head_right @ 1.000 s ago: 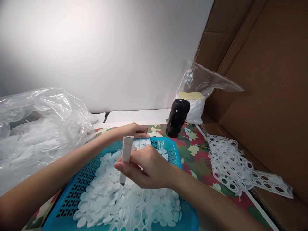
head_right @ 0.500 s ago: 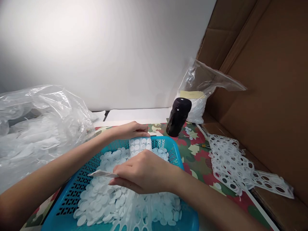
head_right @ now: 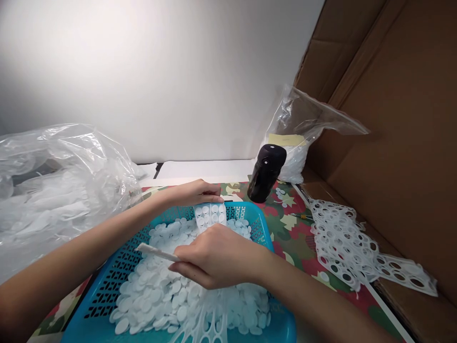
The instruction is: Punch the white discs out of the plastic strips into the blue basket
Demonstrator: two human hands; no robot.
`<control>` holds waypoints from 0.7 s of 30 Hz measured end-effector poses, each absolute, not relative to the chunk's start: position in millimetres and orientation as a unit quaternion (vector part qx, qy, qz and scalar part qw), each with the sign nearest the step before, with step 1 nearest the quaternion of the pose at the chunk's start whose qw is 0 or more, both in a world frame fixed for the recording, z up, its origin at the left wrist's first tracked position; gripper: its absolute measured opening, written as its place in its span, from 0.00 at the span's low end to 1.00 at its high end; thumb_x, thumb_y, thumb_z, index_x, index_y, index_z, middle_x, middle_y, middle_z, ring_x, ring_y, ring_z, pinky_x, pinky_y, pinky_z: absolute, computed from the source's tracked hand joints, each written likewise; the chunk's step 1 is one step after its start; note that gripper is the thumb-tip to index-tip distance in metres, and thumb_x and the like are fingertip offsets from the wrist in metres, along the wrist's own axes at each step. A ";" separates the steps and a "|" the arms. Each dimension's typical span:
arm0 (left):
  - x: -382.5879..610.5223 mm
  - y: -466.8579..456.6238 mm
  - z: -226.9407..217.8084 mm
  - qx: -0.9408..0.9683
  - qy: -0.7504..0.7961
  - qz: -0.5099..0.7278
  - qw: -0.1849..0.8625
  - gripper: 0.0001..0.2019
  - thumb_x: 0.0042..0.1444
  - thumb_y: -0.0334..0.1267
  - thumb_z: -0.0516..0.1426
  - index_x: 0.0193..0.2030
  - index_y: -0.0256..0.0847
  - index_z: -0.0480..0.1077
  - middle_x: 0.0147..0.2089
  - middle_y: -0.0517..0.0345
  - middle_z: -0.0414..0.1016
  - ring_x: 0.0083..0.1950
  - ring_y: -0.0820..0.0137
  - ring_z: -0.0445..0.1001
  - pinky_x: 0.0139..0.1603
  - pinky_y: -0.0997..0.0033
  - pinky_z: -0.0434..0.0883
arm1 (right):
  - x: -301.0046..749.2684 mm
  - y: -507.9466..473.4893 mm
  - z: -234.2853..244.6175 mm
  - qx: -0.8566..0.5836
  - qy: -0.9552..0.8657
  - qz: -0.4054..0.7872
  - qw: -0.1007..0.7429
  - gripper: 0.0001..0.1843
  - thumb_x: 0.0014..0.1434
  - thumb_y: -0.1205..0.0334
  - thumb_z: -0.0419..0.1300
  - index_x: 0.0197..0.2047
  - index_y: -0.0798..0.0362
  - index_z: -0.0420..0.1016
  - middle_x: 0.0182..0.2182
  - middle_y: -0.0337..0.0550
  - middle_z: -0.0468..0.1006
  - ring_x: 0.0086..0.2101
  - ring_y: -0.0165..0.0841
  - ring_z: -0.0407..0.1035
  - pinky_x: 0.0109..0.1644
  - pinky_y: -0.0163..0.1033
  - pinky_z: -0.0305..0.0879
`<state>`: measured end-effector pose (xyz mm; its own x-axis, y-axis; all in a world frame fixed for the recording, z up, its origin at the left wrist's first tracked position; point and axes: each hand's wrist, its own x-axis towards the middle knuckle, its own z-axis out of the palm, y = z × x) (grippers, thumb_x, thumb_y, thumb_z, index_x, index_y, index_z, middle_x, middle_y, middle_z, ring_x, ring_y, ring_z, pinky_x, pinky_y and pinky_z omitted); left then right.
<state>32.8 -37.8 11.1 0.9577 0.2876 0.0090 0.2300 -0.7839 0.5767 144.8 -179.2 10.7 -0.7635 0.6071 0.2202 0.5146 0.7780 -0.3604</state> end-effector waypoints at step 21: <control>35.7 -29.1 2.6 0.948 0.110 0.067 0.292 0.14 0.56 0.45 0.46 0.30 0.38 0.65 0.23 0.63 0.62 0.23 0.79 0.55 0.25 0.77 0.55 | 147.9 -178.6 10.3 -0.324 -0.812 0.270 0.404 0.12 0.61 0.60 0.45 0.29 0.56 0.62 0.19 0.34 0.61 0.19 0.22 0.56 0.24 0.30 0.53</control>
<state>35.7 -29.1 2.6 0.9670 0.2471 0.0619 0.1693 -0.8051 0.5684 147.9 -178.6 10.3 -0.4632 0.7441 0.4814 0.3077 0.6444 -0.7000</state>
